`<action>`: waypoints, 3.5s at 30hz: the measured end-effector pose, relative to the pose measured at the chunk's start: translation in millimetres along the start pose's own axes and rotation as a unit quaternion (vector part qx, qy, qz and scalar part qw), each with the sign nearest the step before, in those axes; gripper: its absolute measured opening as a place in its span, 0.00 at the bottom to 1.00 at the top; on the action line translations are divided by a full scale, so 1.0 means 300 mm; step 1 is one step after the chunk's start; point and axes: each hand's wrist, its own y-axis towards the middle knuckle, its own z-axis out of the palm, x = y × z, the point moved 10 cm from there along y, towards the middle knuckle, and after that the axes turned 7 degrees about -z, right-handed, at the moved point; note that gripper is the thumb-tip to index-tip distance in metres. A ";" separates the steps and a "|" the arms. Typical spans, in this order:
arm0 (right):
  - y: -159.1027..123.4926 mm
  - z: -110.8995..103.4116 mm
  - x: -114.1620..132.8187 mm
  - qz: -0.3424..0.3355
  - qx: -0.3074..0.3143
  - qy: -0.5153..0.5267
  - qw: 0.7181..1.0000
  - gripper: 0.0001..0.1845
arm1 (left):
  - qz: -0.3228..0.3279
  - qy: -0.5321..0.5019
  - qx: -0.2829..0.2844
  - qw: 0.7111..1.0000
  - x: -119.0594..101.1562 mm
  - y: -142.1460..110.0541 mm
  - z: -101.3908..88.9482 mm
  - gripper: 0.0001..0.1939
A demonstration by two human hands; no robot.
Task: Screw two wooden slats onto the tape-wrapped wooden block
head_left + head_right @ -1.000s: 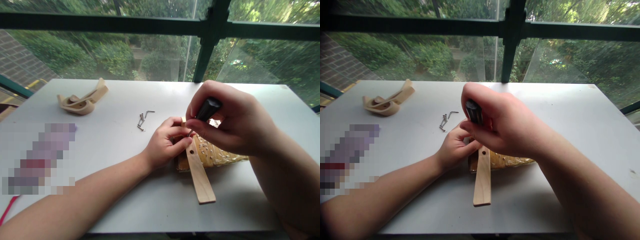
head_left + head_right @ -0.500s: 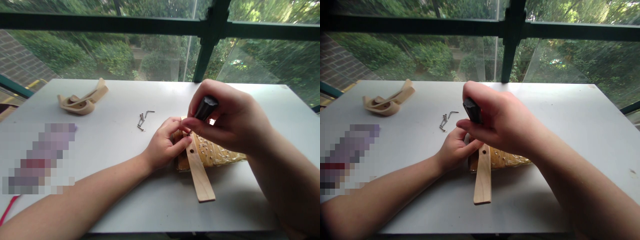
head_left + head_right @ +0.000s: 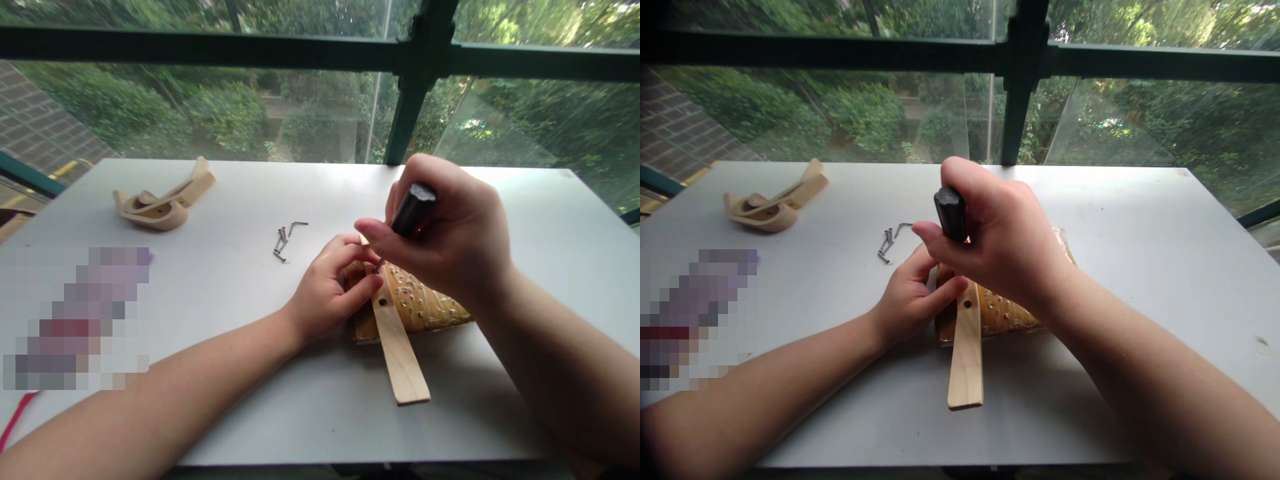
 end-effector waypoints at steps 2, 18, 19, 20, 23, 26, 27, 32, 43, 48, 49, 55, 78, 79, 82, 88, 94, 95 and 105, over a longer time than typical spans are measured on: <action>0.000 0.002 0.004 0.000 0.001 0.001 1.000 0.18 | 0.001 -0.007 -0.010 1.000 0.001 -0.002 -0.004 0.10; 0.022 -0.027 0.075 -0.008 0.048 0.288 0.957 0.22 | -0.026 -0.001 -0.010 1.000 -0.004 0.009 -0.009 0.07; 0.022 -0.033 0.078 -0.008 0.051 0.293 0.955 0.24 | -0.026 0.001 -0.008 1.000 -0.005 0.009 -0.008 0.07; 0.021 -0.031 0.082 -0.013 0.066 0.292 0.954 0.27 | -0.025 0.002 -0.008 1.000 -0.006 0.009 -0.008 0.07; 0.016 -0.014 0.081 -0.034 0.118 0.262 0.957 0.27 | -0.025 0.006 -0.012 1.000 -0.004 0.007 -0.011 0.07; 0.012 -0.009 0.057 -0.038 0.134 0.213 0.967 0.20 | -0.021 0.008 -0.016 1.000 0.000 0.004 -0.010 0.07; 0.012 -0.012 0.053 -0.044 0.130 0.195 0.971 0.17 | -0.019 0.009 -0.019 1.000 0.002 0.003 -0.010 0.07; 0.013 -0.019 0.060 -0.082 0.101 0.127 0.983 0.11 | -0.020 0.020 -0.027 0.999 0.014 0.002 -0.011 0.08; 0.019 0.023 0.065 -0.071 0.124 0.079 0.987 0.12 | 0.008 0.024 0.005 1.000 0.005 -0.003 0.002 0.10; 0.017 0.009 0.060 -0.091 0.075 0.065 0.991 0.14 | 0.024 0.030 0.007 0.999 -0.009 0.000 0.002 0.17; 0.015 0.010 0.056 -0.089 0.067 0.071 0.991 0.13 | 0.021 0.031 0.006 0.999 -0.009 0.001 0.002 0.17; 0.006 0.043 0.035 -0.064 0.050 0.216 0.973 0.18 | 0.001 0.043 0.019 0.999 -0.004 0.005 0.008 0.17; 0.005 0.018 -0.004 0.018 0.183 0.126 0.975 0.09 | -0.011 0.012 0.025 1.000 -0.005 0.007 0.009 0.13; 0.005 0.017 -0.003 0.018 0.184 0.118 0.976 0.09 | -0.010 0.013 0.023 1.000 -0.004 0.007 0.008 0.13; 0.008 0.014 -0.006 0.019 0.179 0.100 0.979 0.10 | -0.011 0.024 0.017 1.000 0.002 0.004 0.005 0.14; 0.018 0.012 -0.013 0.020 0.140 0.072 0.987 0.14 | -0.009 0.037 0.017 0.999 0.005 0.002 0.005 0.17; 0.028 -0.004 0.003 -0.009 0.065 0.006 0.998 0.18 | -0.015 0.032 0.023 0.999 0.009 0.005 0.009 0.18; 0.026 -0.002 0.003 -0.011 0.059 0.010 0.998 0.18 | -0.017 0.031 0.024 0.999 0.010 0.005 0.009 0.18; 0.004 0.041 0.006 -0.004 0.098 0.192 0.976 0.10 | -0.018 0.039 0.026 0.999 0.011 0.006 0.005 0.17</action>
